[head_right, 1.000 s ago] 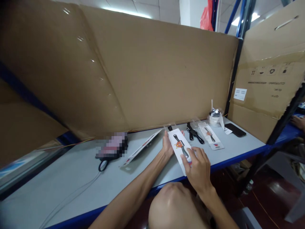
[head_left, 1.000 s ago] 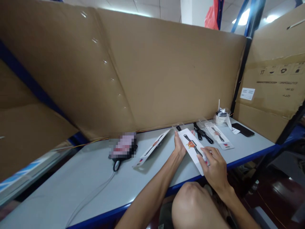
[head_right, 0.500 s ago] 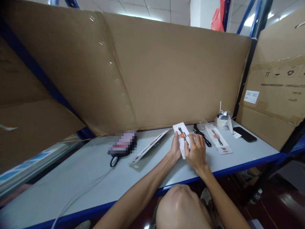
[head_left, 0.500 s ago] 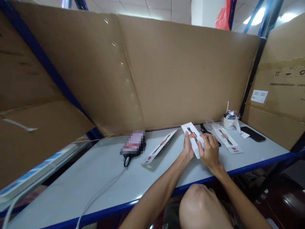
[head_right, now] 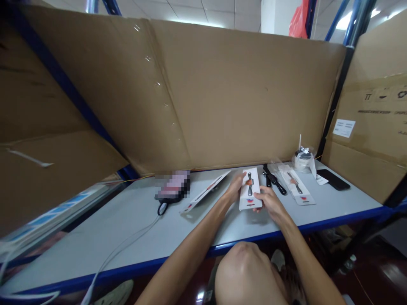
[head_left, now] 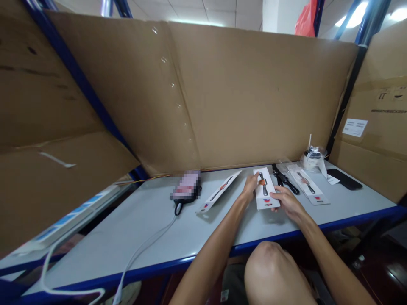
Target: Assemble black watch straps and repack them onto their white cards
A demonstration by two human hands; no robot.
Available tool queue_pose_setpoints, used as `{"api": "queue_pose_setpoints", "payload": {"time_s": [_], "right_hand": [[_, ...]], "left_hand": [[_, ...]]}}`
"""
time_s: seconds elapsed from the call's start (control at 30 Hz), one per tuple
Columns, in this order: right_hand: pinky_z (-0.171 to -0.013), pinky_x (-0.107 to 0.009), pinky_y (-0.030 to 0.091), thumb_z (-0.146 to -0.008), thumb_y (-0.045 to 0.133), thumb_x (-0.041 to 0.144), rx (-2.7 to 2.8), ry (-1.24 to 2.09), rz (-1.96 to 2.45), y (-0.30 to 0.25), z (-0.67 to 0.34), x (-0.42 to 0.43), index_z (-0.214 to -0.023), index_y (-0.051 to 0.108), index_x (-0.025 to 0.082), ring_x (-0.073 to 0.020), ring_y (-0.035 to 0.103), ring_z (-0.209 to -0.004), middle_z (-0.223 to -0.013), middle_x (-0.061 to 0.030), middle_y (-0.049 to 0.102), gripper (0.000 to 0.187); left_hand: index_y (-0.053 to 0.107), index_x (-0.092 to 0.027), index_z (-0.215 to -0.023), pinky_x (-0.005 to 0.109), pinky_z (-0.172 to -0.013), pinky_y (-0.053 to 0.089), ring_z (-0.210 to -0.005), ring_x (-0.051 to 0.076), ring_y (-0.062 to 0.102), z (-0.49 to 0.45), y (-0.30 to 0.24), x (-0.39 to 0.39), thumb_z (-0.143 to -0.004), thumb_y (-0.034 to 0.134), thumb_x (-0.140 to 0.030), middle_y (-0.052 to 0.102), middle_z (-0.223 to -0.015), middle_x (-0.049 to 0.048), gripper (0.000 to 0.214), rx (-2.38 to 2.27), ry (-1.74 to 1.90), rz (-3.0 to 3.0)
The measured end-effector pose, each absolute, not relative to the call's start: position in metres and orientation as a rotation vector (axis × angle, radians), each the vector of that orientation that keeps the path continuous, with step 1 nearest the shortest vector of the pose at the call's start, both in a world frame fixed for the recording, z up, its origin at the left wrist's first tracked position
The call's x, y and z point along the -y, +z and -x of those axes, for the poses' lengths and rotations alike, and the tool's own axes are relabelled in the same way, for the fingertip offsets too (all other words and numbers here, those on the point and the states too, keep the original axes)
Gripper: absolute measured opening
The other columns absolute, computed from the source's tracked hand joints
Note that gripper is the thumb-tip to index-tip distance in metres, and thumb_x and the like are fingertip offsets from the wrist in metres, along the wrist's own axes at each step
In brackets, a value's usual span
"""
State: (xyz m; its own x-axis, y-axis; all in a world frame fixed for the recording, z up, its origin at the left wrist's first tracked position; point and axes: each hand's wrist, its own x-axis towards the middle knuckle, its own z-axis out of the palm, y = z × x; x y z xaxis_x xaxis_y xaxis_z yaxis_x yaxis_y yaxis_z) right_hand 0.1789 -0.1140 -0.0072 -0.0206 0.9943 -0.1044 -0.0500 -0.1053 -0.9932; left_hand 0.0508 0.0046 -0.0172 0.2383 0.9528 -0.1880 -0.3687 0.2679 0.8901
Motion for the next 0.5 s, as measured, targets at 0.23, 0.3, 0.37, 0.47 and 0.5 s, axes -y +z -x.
{"api": "queue_pose_setpoints", "payload": {"time_s": [0.23,0.3,0.37,0.47,0.5], "right_hand": [[-0.041,-0.024,0.049,-0.080,0.064,0.025,1.125,1.318,1.213,-0.026,-0.149,0.108,-0.102,0.061,0.017,-0.0177,0.065,-0.046,-0.065,-0.0012,0.071,0.024],[-0.042,-0.023,0.049,-0.078,0.060,0.020,1.145,1.316,1.213,-0.024,-0.129,0.100,-0.101,0.064,0.016,-0.0158,0.063,-0.045,-0.063,-0.0006,0.070,0.023],[-0.044,-0.021,0.049,-0.083,0.054,0.018,1.257,1.424,1.192,-0.018,-0.115,0.094,-0.102,0.067,0.014,-0.0146,0.063,-0.046,-0.064,-0.0017,0.071,0.023],[-0.045,-0.019,0.046,-0.086,0.051,0.016,1.416,1.382,1.245,-0.010,-0.113,0.095,-0.095,0.070,0.012,-0.0126,0.063,-0.048,-0.069,-0.0043,0.073,0.022],[-0.045,-0.018,0.045,-0.086,0.052,0.016,1.469,1.304,1.273,-0.008,-0.119,0.098,-0.092,0.071,0.012,-0.0118,0.062,-0.048,-0.070,-0.0044,0.073,0.021]], "left_hand": [[0.079,-0.018,-0.108,0.044,-0.110,0.047,-0.120,0.028,0.067,-0.045,0.012,0.009,-0.094,0.058,-0.022,0.076,-0.124,0.0146,0.026,-1.037,1.439,-1.936],[0.081,-0.018,-0.105,0.042,-0.105,0.051,-0.113,0.026,0.070,-0.045,0.018,0.020,-0.097,0.053,-0.023,0.078,-0.117,0.0130,0.029,-0.951,1.472,-2.074],[0.081,-0.019,-0.103,0.042,-0.104,0.051,-0.111,0.026,0.070,-0.042,0.021,0.028,-0.097,0.052,-0.023,0.079,-0.114,0.0120,0.030,-0.917,1.543,-2.178],[0.081,-0.019,-0.103,0.042,-0.101,0.051,-0.108,0.027,0.070,-0.037,0.023,0.031,-0.096,0.053,-0.024,0.080,-0.108,0.0114,0.029,-0.940,1.640,-2.220],[0.081,-0.019,-0.102,0.042,-0.101,0.051,-0.107,0.027,0.070,-0.037,0.021,0.030,-0.096,0.053,-0.024,0.080,-0.108,0.0111,0.029,-0.955,1.642,-2.216]]}}
